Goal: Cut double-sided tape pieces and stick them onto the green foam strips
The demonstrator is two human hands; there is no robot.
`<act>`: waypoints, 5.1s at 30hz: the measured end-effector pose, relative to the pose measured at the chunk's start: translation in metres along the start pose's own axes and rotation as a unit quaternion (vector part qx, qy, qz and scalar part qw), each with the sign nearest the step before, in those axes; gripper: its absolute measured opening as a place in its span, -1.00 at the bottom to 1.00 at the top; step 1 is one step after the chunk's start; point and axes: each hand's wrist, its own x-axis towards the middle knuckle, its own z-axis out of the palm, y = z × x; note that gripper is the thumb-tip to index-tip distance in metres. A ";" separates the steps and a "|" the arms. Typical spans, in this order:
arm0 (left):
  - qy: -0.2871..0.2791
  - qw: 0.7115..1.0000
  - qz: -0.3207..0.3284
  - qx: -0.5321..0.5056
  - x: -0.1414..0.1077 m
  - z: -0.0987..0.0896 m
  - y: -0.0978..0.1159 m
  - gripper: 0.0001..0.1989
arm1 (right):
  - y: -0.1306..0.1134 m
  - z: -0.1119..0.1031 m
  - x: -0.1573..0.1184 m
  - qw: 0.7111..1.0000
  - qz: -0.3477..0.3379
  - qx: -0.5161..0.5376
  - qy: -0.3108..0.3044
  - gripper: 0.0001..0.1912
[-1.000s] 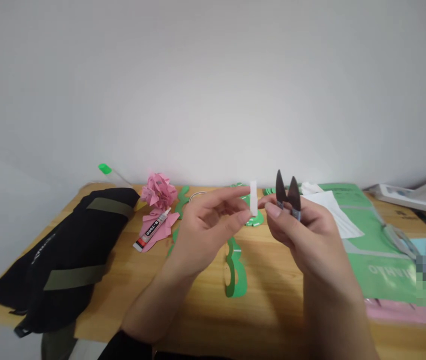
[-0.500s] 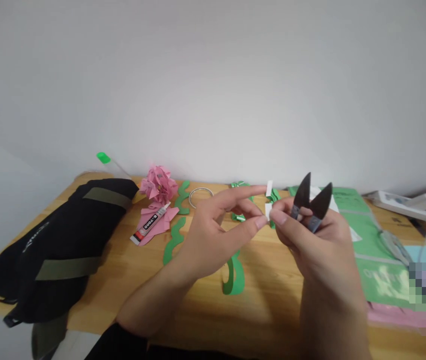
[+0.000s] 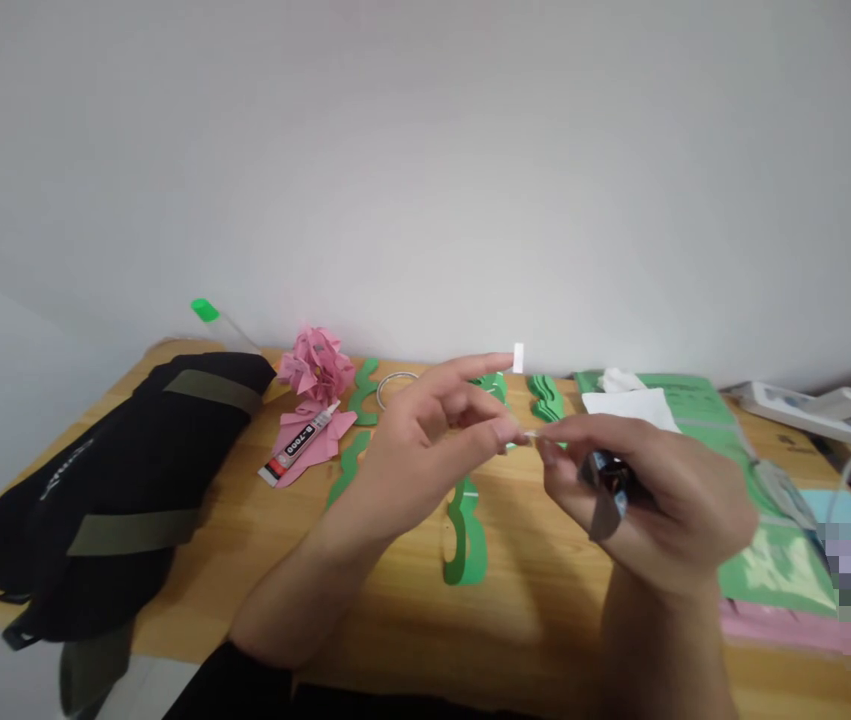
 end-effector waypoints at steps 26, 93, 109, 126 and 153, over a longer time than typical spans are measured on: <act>-0.074 0.992 -0.071 -0.074 0.004 -0.010 0.005 -0.60 | -0.002 -0.002 -0.003 0.998 -0.037 0.042 -0.025 -0.59; 0.169 0.958 0.203 0.110 -0.004 0.000 -0.005 -0.51 | -0.035 0.029 -0.001 0.834 0.355 0.401 -0.134 -0.60; 0.164 0.966 0.178 0.091 -0.003 -0.002 -0.002 -0.50 | -0.036 0.026 -0.002 0.827 0.359 0.412 -0.132 -0.57; 0.115 0.980 0.161 -0.004 0.004 -0.008 -0.005 -0.50 | -0.038 0.029 -0.004 0.839 0.339 0.409 -0.120 -0.62; -0.064 0.963 0.079 0.248 -0.023 -0.021 0.009 -0.30 | -0.029 -0.026 -0.031 0.942 0.060 -0.099 -0.316 -0.50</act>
